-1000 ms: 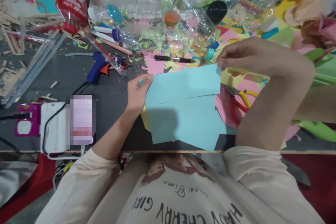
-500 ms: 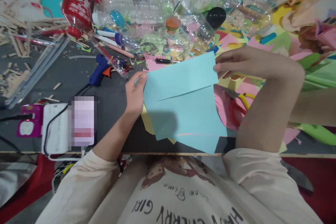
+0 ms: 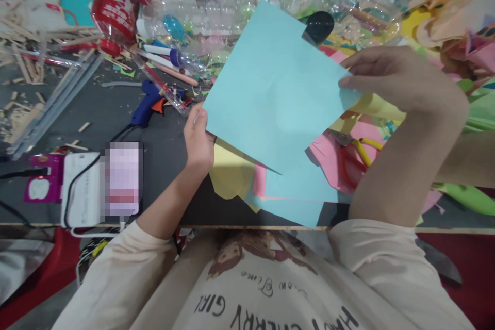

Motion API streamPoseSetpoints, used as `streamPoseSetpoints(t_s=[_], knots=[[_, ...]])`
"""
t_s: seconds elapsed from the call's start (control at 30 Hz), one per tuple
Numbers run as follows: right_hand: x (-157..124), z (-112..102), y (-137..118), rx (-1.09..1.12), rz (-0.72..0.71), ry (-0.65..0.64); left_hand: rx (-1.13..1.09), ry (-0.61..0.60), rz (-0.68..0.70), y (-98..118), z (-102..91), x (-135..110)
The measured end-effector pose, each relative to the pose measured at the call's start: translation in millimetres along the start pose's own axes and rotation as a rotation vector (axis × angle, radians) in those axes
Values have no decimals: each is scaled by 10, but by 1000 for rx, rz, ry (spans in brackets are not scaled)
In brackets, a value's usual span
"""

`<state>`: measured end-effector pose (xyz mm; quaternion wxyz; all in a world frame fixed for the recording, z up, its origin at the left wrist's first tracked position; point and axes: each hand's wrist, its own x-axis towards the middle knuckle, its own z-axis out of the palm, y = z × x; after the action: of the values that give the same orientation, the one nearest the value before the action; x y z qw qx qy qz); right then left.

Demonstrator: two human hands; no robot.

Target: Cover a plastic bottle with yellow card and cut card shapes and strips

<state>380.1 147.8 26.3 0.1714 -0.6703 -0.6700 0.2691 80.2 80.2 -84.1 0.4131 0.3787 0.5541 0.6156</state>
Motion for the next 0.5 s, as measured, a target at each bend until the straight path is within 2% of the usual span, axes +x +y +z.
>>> streamPoseSetpoints(t_s=[0.1, 0.17, 0.23, 0.4, 0.5], knots=[[64, 43, 46, 330, -153, 343, -8, -66, -108, -20, 0, -3], [108, 80, 44, 505, -301, 498, -24, -125, -166, -8, 12, -25], [135, 112, 25, 552, -355, 535, -20, -172, -188, 23, 25, -57], [104, 129, -28, 427, -271, 455, 16, -250, -203, 127, 37, -111], [28, 82, -46, 419, -272, 451, -15, -376, -306, 176, 48, -125]])
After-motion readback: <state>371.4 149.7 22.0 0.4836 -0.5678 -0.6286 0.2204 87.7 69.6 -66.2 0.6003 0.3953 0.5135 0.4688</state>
